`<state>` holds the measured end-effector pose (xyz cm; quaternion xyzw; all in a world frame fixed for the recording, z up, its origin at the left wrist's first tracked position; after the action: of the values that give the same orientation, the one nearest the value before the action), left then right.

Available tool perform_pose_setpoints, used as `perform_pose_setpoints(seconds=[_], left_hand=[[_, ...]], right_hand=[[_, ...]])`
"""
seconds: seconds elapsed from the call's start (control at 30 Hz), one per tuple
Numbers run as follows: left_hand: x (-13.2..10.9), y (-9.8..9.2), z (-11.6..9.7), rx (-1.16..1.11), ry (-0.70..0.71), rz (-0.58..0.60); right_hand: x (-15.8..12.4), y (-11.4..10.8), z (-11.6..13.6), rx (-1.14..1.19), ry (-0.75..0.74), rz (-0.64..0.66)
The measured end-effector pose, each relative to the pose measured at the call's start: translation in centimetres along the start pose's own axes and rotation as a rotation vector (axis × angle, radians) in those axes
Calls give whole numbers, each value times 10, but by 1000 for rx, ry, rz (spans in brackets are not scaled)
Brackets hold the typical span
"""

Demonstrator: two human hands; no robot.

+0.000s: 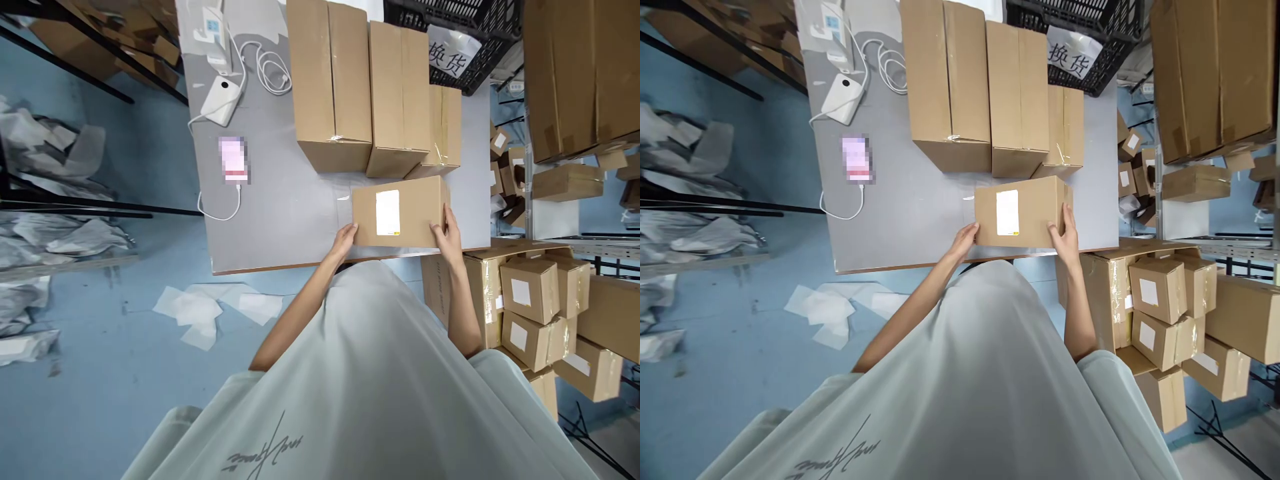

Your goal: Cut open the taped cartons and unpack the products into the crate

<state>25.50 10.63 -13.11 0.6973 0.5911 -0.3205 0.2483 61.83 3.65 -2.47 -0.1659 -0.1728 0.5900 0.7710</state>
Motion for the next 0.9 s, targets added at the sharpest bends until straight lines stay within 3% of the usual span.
perform_pose_setpoints(seconds=[0.1,0.2,0.3,0.4,0.53,0.67,0.8,0.9], left_hand=[[-13,-35,-1,-37,29,-41],[-29,-78,-4,-30,116,-129],[-35,-105,1,-11,101,-221],[-32,-111,6,-43,67,-247],[-30,-112,9,-48,78,-287],[-29,-127,19,-73,71,-338],[-11,-137,36,-140,-61,-271],[10,-122,37,-98,-120,-171]], right_hand=[[2,21,-15,93,48,20],[1,66,-27,171,130,92],[-2,111,-33,189,173,171],[-2,135,-35,167,167,173],[-1,144,-36,124,152,111],[-1,151,-36,124,117,72],[-1,153,-41,175,116,57],[1,145,-49,184,130,55]])
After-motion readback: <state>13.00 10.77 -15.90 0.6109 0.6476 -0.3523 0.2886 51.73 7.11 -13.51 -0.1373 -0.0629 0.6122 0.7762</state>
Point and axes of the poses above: each hand's wrist, its own x-axis towards the middle knuckle, its own y-axis out of the palm, z = x × y, the point moved 8 cm from there along x, towards the middle knuckle, and after that the axes turned 15 degrees about -y, right-handed, at the moved point
